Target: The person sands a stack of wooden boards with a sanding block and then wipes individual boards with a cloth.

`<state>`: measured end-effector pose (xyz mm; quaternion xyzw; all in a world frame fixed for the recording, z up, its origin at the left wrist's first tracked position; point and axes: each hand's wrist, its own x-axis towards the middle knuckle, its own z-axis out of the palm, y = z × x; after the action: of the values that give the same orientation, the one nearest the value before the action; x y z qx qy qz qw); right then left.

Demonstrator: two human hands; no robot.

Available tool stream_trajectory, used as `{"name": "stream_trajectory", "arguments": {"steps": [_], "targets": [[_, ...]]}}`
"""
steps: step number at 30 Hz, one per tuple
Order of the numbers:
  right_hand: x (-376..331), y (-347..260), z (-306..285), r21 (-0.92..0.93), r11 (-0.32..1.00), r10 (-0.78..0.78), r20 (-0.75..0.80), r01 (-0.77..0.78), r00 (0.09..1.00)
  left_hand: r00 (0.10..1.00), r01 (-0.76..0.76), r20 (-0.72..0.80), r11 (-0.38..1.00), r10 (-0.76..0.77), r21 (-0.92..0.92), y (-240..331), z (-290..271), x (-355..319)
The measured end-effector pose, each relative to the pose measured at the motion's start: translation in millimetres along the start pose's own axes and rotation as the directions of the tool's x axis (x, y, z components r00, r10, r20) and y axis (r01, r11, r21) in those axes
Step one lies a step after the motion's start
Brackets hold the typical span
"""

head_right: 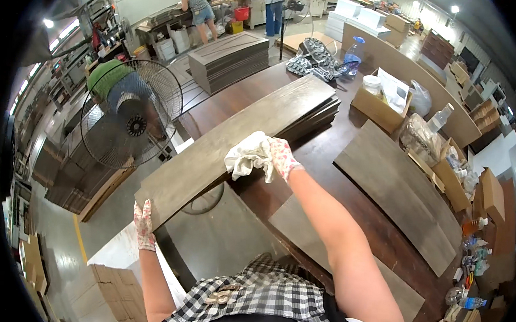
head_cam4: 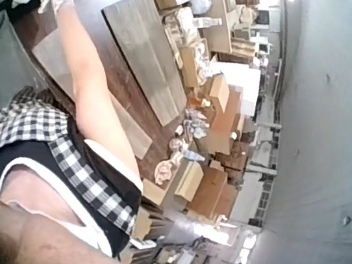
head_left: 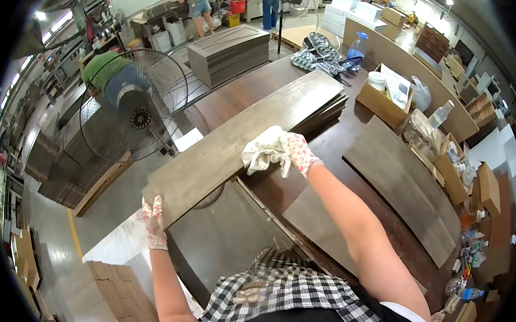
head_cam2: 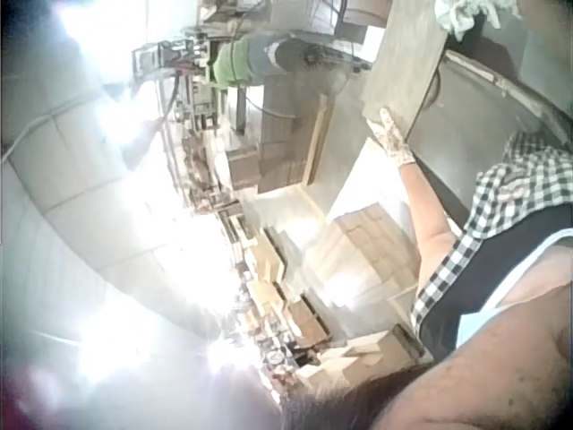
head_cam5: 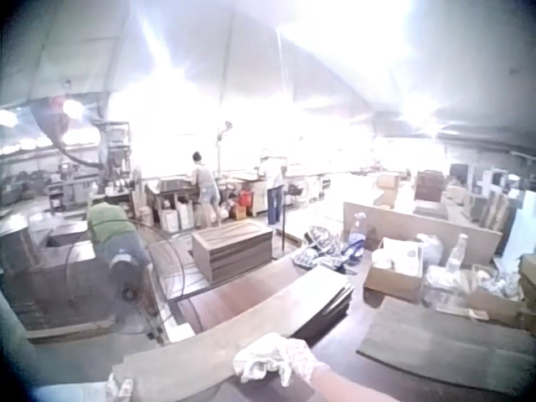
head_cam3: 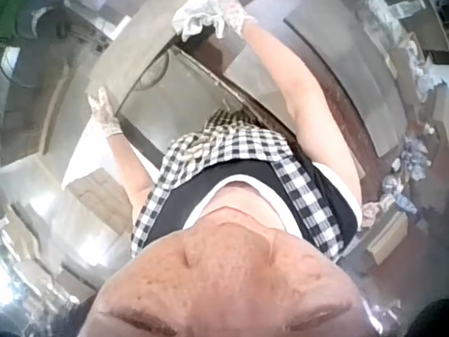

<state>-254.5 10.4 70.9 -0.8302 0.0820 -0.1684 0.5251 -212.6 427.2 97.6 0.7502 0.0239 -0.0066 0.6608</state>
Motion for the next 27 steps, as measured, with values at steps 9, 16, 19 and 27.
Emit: {"name": "stream_trajectory", "arguments": {"steps": [9, 16, 19, 27], "targets": [[-68.1, -83.5, -55.7, 0.367, 0.859, 0.417, -0.103, -0.356, 0.903, 0.764, -0.418, -0.154, 0.662, 0.627, 0.623, -6.2, 10.9, 39.8], [-200.3, -52.3, -54.4, -0.662, 0.702, -0.098, -0.456, -0.264, 0.884, 0.746, -0.566, 0.395, 0.823, 0.536, -0.048, 55.6, 187.9, -64.7], [-270.5, -41.8, -18.8, -0.726, 0.677, -0.165, -0.309, -0.12, 0.937, 0.587, -0.627, 0.682, 0.778, 0.437, 0.042, 27.8, 240.8, -103.9], [-584.6, -9.1, -170.3, -0.288, -0.041, -0.003, -0.958, -0.957, 0.288, 0.555, -0.657, 0.795, 0.715, 0.243, 0.24, -6.8, 250.4, -130.4]]}}
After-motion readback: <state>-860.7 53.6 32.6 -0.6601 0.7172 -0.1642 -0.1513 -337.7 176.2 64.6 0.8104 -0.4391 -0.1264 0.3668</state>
